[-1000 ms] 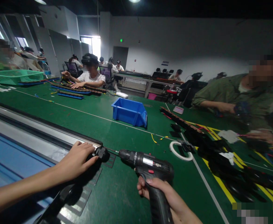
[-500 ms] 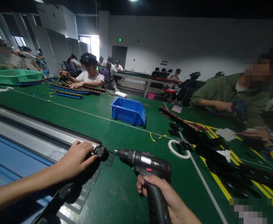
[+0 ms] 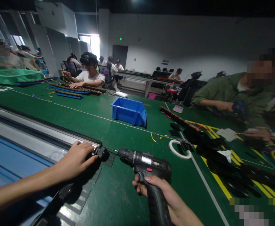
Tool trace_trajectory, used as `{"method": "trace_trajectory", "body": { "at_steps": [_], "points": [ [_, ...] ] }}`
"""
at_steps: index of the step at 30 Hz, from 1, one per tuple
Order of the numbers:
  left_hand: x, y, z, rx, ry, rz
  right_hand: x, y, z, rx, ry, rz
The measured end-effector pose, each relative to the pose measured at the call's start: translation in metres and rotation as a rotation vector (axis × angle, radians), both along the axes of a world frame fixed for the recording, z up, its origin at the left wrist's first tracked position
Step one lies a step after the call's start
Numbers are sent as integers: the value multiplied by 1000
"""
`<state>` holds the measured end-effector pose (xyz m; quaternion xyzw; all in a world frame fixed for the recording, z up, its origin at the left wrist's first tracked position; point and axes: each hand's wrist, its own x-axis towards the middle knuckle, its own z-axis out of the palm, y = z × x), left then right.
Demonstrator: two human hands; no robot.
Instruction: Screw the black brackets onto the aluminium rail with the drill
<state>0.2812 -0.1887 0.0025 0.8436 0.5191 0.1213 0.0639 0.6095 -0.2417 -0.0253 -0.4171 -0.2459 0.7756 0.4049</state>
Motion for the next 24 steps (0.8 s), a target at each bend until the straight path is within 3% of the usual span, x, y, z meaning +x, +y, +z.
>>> {"method": "trace_trajectory", "body": {
  "at_steps": [7, 24],
  "points": [
    [0, 0, -1, 10, 8, -10, 2, 0, -4, -45, 1, -10],
    [0, -2, -3, 71, 68, -8, -5, -2, 8, 49, 65, 53]
  ]
}}
